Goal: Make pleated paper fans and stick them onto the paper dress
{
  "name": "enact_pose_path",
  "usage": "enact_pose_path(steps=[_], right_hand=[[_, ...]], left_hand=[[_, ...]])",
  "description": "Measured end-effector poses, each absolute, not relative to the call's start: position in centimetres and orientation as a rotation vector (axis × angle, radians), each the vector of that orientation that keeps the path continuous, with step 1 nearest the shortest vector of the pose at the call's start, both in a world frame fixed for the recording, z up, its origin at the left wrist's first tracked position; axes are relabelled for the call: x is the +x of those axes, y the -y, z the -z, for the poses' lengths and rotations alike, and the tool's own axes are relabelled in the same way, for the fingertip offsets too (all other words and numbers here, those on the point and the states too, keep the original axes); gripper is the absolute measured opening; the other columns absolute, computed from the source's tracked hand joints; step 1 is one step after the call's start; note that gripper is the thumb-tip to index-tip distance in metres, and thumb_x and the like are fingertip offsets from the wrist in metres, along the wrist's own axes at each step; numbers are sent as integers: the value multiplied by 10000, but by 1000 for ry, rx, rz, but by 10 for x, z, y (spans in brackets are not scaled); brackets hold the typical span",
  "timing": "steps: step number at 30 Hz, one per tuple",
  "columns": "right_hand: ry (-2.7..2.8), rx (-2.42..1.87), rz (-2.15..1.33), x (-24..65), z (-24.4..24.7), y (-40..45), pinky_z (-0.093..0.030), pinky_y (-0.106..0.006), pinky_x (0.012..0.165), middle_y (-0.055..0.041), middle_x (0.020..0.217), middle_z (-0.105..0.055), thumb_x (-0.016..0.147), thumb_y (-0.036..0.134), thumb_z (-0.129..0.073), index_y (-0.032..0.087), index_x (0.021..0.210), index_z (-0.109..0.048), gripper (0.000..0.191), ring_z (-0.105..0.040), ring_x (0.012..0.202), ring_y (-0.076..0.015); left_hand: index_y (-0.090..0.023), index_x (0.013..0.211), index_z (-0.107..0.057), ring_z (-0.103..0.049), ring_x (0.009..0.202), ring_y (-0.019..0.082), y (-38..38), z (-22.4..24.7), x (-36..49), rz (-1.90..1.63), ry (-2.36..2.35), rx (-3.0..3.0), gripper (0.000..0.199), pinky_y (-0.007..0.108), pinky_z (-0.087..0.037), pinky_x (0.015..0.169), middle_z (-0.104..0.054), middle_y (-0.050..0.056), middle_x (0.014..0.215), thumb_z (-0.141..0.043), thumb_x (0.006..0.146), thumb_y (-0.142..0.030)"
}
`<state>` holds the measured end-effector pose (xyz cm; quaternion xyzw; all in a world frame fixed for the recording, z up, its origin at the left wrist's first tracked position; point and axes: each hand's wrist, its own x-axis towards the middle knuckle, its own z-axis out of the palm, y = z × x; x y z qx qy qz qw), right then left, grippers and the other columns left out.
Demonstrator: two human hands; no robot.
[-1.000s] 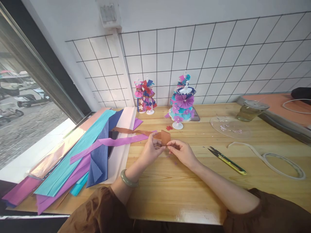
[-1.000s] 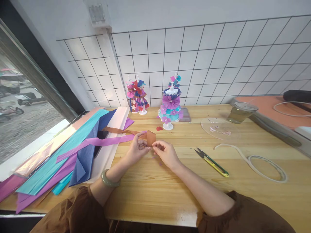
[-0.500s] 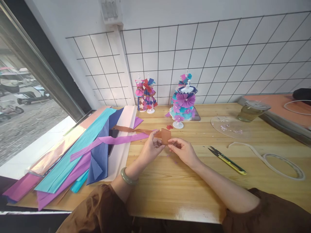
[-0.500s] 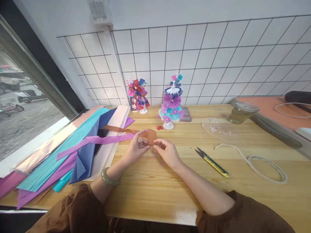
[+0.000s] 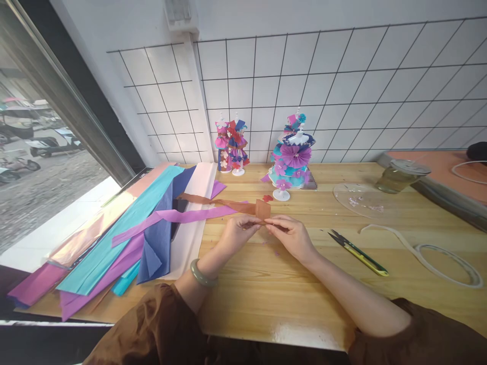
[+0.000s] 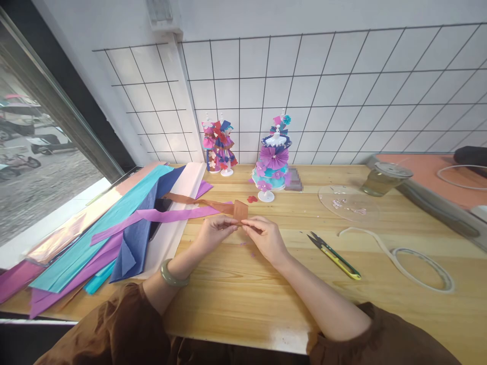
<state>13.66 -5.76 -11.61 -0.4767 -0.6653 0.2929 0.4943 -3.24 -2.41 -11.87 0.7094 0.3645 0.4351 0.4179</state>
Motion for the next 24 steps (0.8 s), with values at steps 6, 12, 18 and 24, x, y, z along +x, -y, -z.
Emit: enact_pose_path(steps=[6,12,18,24], right_hand=[[1648,-1138,-668,136,113,58,-468,-302,621,-60,807,-624,782,339,-551,220,860,-689,198,-578,717,-175],[1631,-1161,-662,136,115,57,-479,-312,614,-66,810,-631,773,367,-555,209,818,-679,206,-579,692,-177],[1595,-1214,-664,136,117,57,-477,-314,614,-61,781,-638,759,347,-572,197,799,-660,178,-583,647,-171],[1622,-1220,-686,138,115,58,-477,-306,616,-58,790,-638,762,354,-563,200,849,-661,203,-591,657,-171]], left_hand=[[-165,819,-687,-617,732,160,25,116,-34,-1070,-943,1840,156,262,-473,672,-678,62,815,-585,747,-259],[-163,808,-686,-619,734,163,24,117,-34,-1057,-972,1825,167,261,-473,667,-682,60,811,-594,739,-283],[-159,841,-675,-622,757,175,23,120,-34,-1040,-975,1782,192,279,-486,695,-680,65,843,-605,725,-295],[-163,830,-674,-621,759,172,22,121,-34,-1046,-969,1779,182,276,-488,696,-676,59,835,-610,717,-291]])
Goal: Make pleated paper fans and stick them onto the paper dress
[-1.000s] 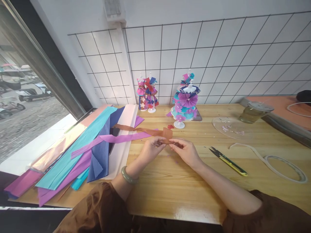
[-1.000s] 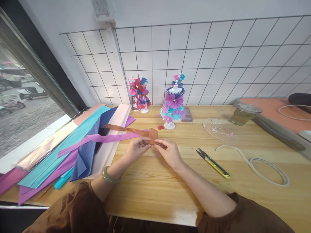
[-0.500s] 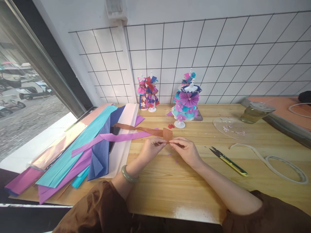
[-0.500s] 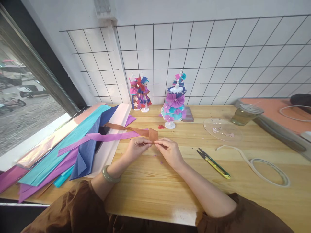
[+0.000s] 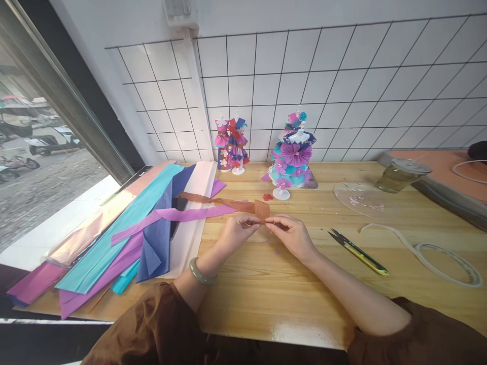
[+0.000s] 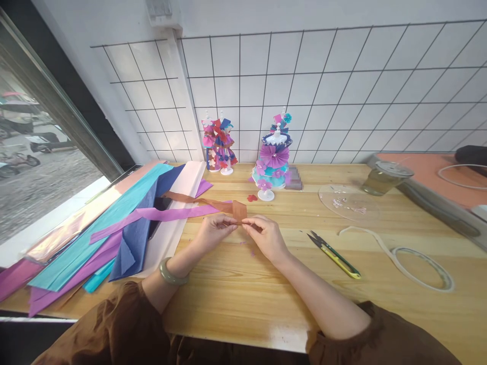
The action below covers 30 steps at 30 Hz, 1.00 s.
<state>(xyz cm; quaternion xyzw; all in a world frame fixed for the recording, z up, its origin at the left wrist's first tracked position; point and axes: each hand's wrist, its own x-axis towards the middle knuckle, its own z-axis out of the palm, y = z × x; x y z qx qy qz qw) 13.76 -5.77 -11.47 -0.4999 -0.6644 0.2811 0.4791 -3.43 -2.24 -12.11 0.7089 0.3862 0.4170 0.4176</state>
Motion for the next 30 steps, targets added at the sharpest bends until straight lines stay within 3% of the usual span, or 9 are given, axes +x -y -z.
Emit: enact_pose_path(steps=[9,13,18,30], right_hand=[[1611,-1239,-677,137,115,57,-449,-290,603,-39,729,-629,753,318,-572,193,787,-657,155,-566,635,-159],[1531,-1266,-830,135,118,55,-462,-289,594,-31,696,-632,738,349,-578,185,807,-647,191,-577,609,-153],[1426,-1245,-1052,135,125,50,-473,-266,540,-23,669,-639,690,380,-612,158,853,-641,277,-580,550,-130],[1417,-1230,-1084,136,126,49,-444,-248,547,-8,596,-624,694,369,-619,140,826,-651,266,-561,534,-113]], left_hand=[[-151,764,-672,-608,705,168,22,120,-33,-1030,-993,1762,173,270,-475,649,-667,62,770,-611,710,-303],[-144,747,-665,-605,705,167,22,120,-33,-1021,-965,1682,185,267,-473,648,-670,60,762,-633,686,-317],[-135,711,-658,-578,626,134,22,118,-33,-992,-957,1613,183,236,-440,589,-661,48,704,-653,665,-312],[-111,713,-612,-476,450,57,25,110,-33,-916,-904,1440,269,192,-382,462,-588,5,595,-690,624,-352]])
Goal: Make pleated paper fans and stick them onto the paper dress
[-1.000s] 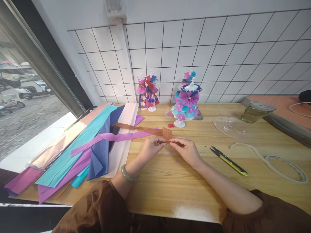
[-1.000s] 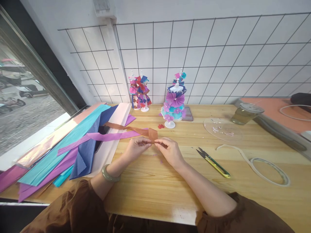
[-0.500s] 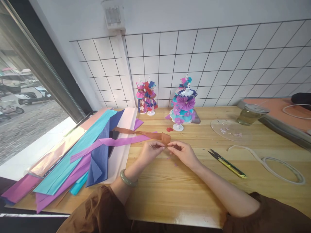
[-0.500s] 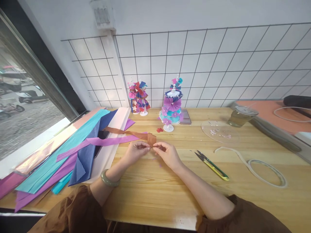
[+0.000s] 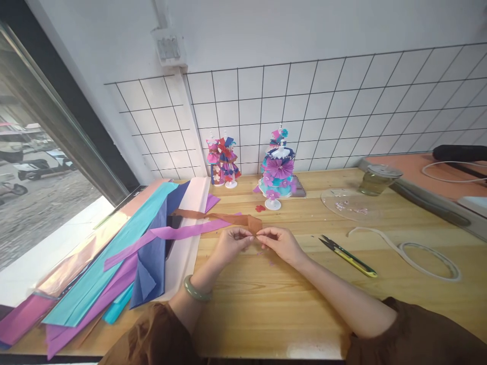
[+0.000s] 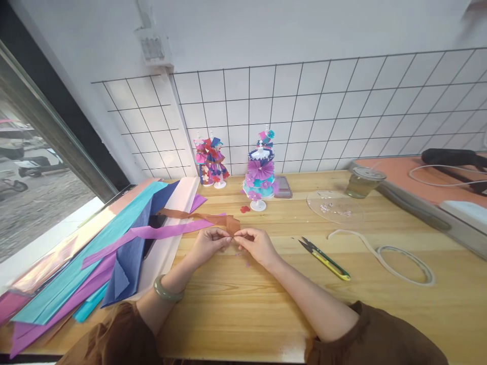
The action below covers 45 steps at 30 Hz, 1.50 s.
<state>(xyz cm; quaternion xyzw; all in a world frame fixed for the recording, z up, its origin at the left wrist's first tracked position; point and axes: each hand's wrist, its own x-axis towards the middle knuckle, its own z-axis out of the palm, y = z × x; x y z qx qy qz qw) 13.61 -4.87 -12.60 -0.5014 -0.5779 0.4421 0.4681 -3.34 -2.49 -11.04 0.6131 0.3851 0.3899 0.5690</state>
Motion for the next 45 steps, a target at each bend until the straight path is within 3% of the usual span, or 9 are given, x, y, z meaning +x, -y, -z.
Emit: enact_pose_path(steps=[13,45], right_hand=[[1333,-1221,-1111,136,126,47,-453,-254,543,-19,598,-632,654,392,-649,140,788,-661,286,-563,528,-118],[1250,-1224,-1129,136,128,48,-448,-247,532,-17,596,-627,643,362,-679,139,776,-654,262,-558,527,-113]], left_hand=[[-110,718,-668,-528,461,79,24,110,-36,-891,-943,1424,291,191,-425,460,-632,32,616,-690,612,-381],[-114,700,-632,-535,450,73,27,107,-32,-936,-956,1343,260,180,-434,443,-605,7,573,-708,599,-341]])
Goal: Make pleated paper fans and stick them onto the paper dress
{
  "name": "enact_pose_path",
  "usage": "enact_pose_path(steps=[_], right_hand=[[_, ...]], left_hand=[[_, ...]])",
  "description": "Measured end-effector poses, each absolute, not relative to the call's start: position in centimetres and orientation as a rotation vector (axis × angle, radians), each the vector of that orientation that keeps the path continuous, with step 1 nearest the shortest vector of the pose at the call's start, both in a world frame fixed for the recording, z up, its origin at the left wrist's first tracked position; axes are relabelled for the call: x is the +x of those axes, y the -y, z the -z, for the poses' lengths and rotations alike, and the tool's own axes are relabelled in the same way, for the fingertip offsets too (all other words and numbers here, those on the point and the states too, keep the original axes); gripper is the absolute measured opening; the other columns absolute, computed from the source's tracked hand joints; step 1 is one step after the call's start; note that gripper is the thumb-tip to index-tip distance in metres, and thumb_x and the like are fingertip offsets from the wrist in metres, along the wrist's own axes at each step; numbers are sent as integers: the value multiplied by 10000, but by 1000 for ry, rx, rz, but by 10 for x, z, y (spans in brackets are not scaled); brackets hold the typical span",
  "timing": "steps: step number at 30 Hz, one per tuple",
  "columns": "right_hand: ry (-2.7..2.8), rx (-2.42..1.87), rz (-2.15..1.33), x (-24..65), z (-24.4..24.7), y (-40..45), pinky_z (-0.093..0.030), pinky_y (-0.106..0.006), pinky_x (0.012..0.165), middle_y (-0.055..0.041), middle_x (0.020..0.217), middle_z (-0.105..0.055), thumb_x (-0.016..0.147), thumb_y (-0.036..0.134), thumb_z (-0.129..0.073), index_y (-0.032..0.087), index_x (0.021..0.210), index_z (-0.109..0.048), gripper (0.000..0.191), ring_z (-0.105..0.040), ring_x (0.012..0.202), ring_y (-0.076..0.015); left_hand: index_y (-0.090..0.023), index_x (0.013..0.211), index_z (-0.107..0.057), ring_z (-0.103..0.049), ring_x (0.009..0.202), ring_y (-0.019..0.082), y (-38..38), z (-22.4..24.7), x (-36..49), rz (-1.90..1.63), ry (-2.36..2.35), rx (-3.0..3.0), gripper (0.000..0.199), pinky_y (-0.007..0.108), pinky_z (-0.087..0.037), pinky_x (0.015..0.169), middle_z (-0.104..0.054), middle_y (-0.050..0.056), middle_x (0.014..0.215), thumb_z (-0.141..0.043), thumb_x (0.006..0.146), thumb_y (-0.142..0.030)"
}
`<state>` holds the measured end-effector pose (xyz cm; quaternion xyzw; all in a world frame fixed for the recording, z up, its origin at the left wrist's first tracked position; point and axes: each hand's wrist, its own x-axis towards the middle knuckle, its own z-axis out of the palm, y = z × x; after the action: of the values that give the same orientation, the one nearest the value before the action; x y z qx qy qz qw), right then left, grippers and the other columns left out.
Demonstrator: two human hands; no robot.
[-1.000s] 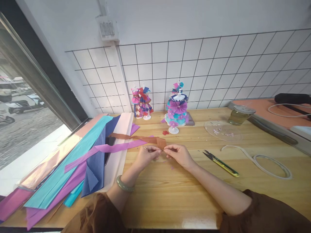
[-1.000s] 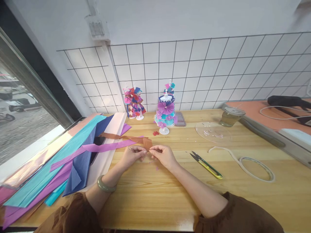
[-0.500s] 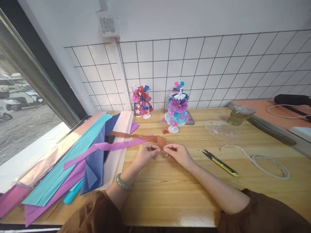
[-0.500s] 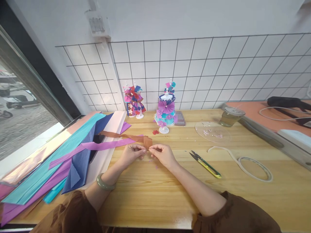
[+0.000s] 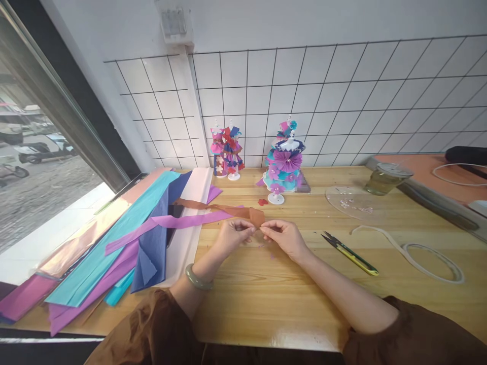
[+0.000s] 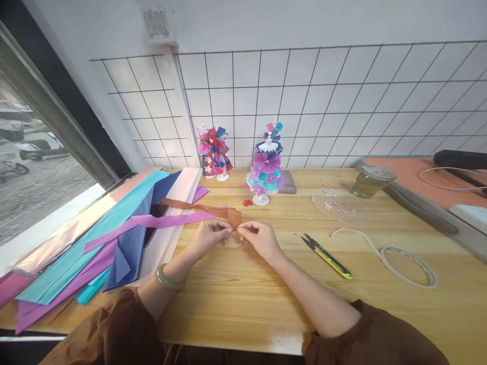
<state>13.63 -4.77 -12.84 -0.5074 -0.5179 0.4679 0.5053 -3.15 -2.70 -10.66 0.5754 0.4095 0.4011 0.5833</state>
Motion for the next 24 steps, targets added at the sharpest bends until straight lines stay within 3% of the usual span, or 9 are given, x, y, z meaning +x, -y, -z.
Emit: enact_pose_path(steps=[13,18,24], right_hand=[[1257,-1202,-1100,135,125,49,-445,-246,508,-2,559,-602,618,407,-695,145,786,-611,322,-536,486,-107],[1262,-1208,-1079,136,128,47,-452,-258,514,-13,608,-604,614,441,-687,154,802,-595,355,-546,504,-117],[1303,-1202,-1075,133,123,50,-444,-250,513,2,602,-592,626,426,-681,158,778,-585,322,-540,495,-107]], left_hand=[[-129,762,-497,-542,460,73,29,105,-30,-953,-870,1275,345,188,-443,457,-591,-18,578,-714,596,-338],[-149,859,-447,-600,583,130,28,107,-31,-947,-870,1282,386,212,-468,467,-587,-3,631,-665,651,-390],[-183,916,-362,-557,576,93,26,116,-28,-959,-803,1269,489,221,-489,500,-530,-53,650,-718,599,-296]])
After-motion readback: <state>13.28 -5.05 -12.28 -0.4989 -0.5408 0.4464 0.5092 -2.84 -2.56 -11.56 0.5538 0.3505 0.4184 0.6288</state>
